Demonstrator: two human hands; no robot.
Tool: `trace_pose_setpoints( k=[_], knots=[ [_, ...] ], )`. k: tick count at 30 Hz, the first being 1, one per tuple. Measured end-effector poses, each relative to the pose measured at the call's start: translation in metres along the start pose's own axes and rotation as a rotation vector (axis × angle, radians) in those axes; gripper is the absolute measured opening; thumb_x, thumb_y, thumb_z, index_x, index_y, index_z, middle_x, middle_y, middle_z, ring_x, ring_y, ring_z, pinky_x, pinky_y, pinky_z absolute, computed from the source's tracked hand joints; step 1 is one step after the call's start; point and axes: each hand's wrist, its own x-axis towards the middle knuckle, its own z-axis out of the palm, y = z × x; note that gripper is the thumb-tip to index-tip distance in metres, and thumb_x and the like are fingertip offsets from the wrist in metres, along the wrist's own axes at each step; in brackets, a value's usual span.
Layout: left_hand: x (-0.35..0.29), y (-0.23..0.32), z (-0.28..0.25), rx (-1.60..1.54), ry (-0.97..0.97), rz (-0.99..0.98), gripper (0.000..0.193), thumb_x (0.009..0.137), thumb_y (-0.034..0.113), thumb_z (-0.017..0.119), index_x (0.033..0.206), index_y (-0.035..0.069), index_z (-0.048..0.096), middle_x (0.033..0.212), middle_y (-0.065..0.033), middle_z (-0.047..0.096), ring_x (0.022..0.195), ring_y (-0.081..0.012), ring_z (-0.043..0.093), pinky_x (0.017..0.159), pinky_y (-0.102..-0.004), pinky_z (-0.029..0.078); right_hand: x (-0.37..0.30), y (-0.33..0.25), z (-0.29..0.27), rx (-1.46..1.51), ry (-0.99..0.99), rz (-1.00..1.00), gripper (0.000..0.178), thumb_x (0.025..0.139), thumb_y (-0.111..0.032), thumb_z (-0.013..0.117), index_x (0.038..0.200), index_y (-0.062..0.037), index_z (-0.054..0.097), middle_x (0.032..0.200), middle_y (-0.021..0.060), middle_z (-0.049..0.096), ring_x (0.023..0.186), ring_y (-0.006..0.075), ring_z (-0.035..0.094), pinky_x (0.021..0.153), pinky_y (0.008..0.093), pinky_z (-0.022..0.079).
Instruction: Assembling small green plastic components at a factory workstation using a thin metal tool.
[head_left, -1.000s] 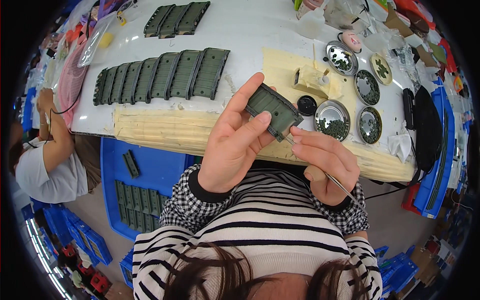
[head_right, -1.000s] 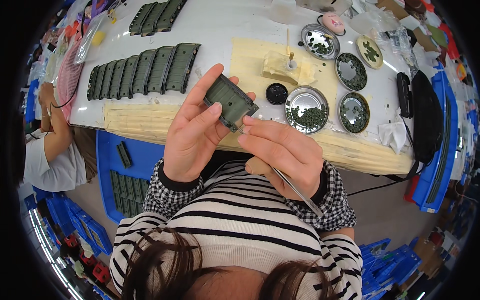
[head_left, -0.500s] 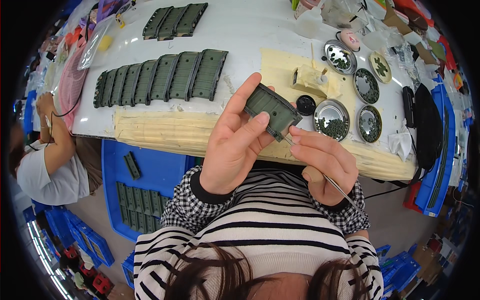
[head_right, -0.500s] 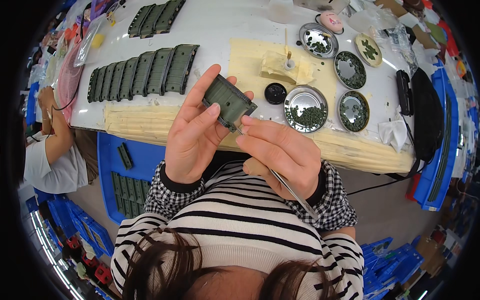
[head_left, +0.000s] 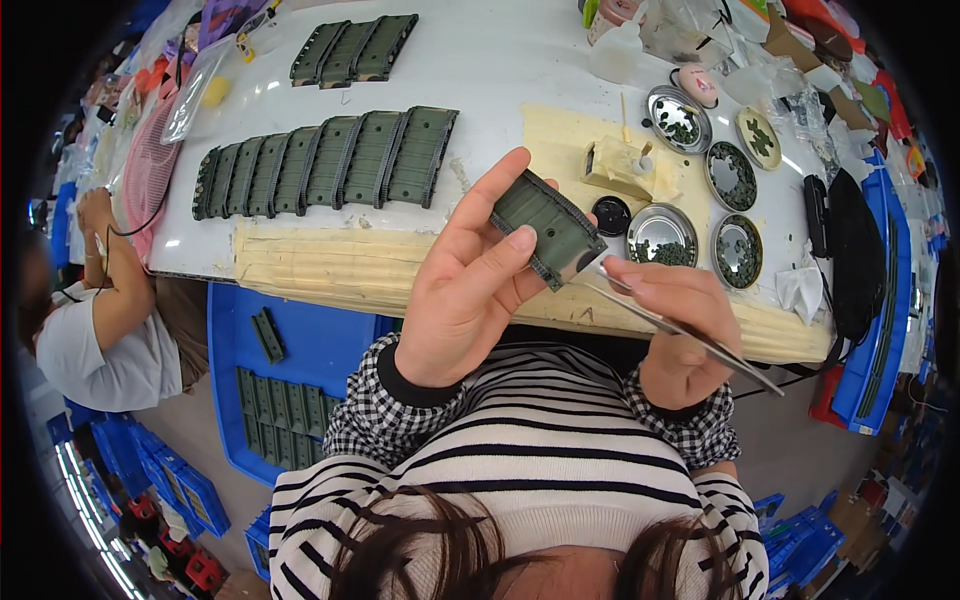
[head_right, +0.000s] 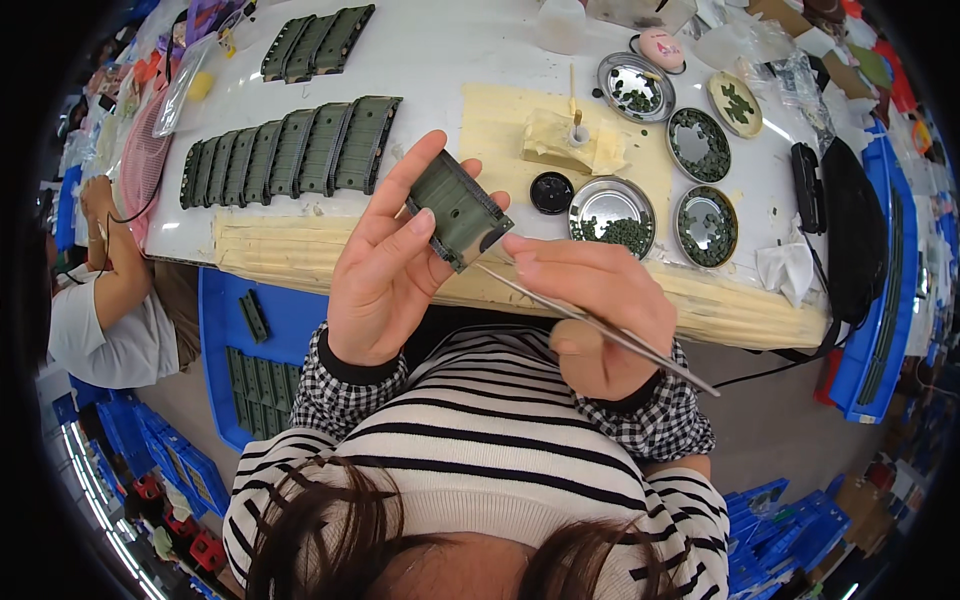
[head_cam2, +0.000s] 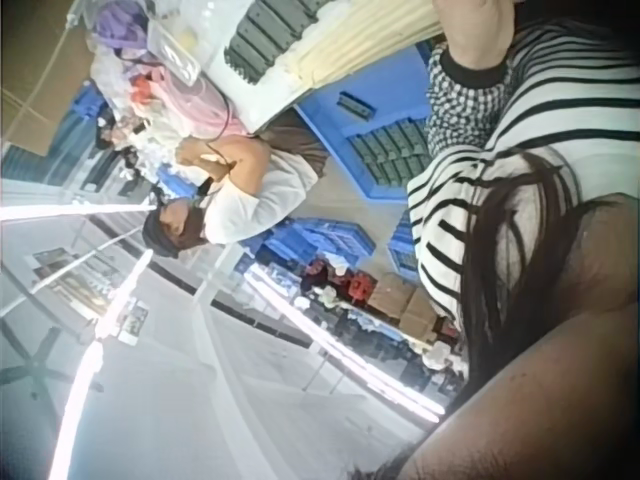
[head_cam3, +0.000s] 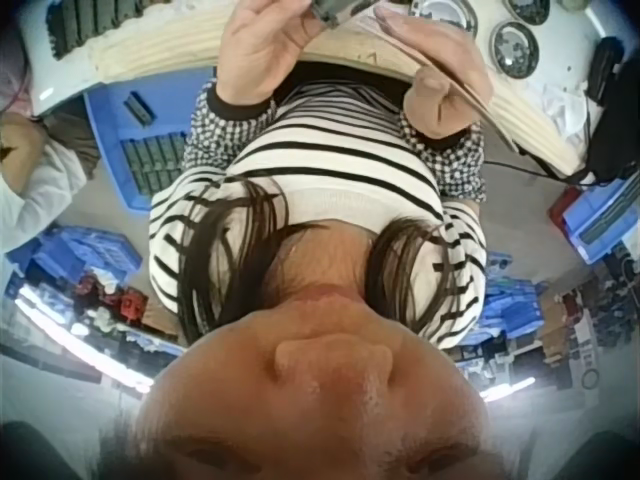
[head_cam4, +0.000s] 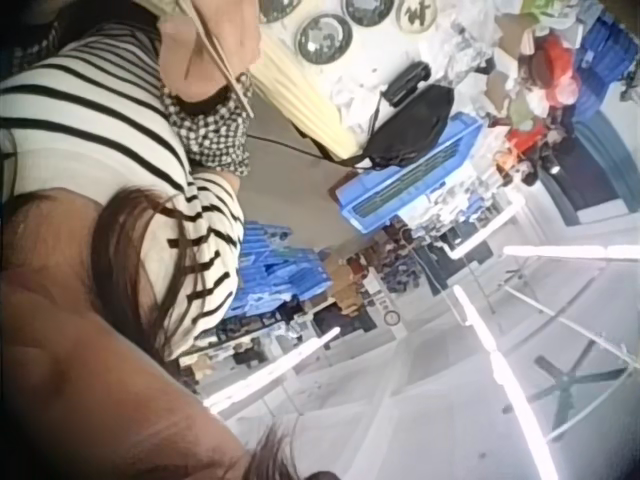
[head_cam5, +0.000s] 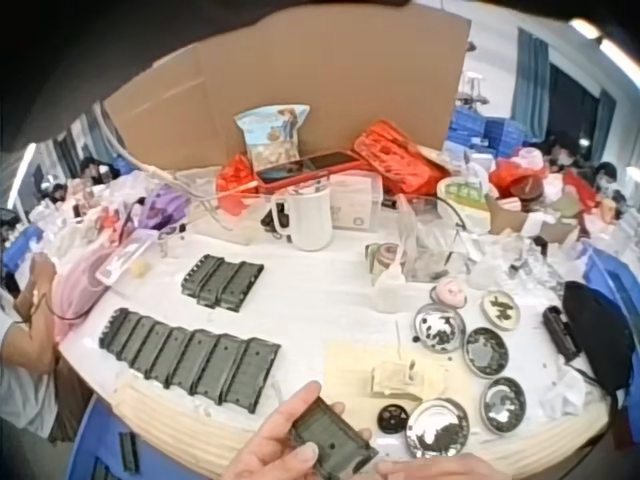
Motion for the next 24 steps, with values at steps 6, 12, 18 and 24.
trace_pose_setpoints(
  k=[6, 12, 18, 24],
  knots=[
    [0.006, 0.008, -0.012, -0.126, -0.087, -0.154, 0.056, 0.103, 0.016, 0.042, 0.151, 0.0, 0.019, 0.142, -0.0234, 0.041, 0.129, -0.0298, 0.049, 0.105, -0.0359, 0.047, -0.01, 0.006, 0.002, 0.204, 0.255, 0.1, 0.044, 0.104, -0.038, 0.041, 0.111, 0.0011, 0.061, 0.105, 0.0187, 0.069, 0.098, 0.0276, 0.066, 0.087, 0.0337, 0.051],
    [0.002, 0.014, -0.017, -0.271, -0.212, -0.35, 0.059, 0.104, 0.027, 0.04, 0.15, -0.004, 0.017, 0.13, -0.021, 0.052, 0.107, -0.0244, 0.062, 0.089, -0.0304, 0.057, 0.023, 0.0, -0.001, -0.169, -0.048, 0.066, 0.048, 0.072, 0.006, 0.073, 0.118, -0.0002, 0.061, 0.116, 0.0166, 0.066, 0.104, 0.0308, 0.064, 0.091, 0.0364, 0.05],
    [-0.004, 0.009, -0.031, -0.231, -0.367, -0.535, 0.056, 0.106, 0.041, 0.028, 0.146, 0.001, 0.029, 0.106, -0.0194, 0.064, 0.089, -0.0276, 0.071, 0.079, -0.0346, 0.061, 0.033, -0.004, 0.001, -0.159, -0.145, 0.013, 0.043, 0.066, 0.001, 0.078, 0.108, -0.0024, 0.068, 0.096, 0.0095, 0.072, 0.083, 0.0265, 0.067, 0.075, 0.0321, 0.052],
    [-0.01, 0.01, -0.029, 0.052, -0.291, -0.634, 0.061, 0.104, 0.051, 0.021, 0.136, 0.001, 0.034, 0.087, -0.0208, 0.065, 0.08, -0.0288, 0.072, 0.067, -0.0315, 0.061, 0.023, -0.003, 0.006, -0.049, -0.103, 0.172, 0.033, 0.069, 0.008, 0.074, 0.101, 0.0016, 0.068, 0.089, 0.0095, 0.068, 0.079, 0.0189, 0.063, 0.073, 0.0281, 0.048]
  ],
)
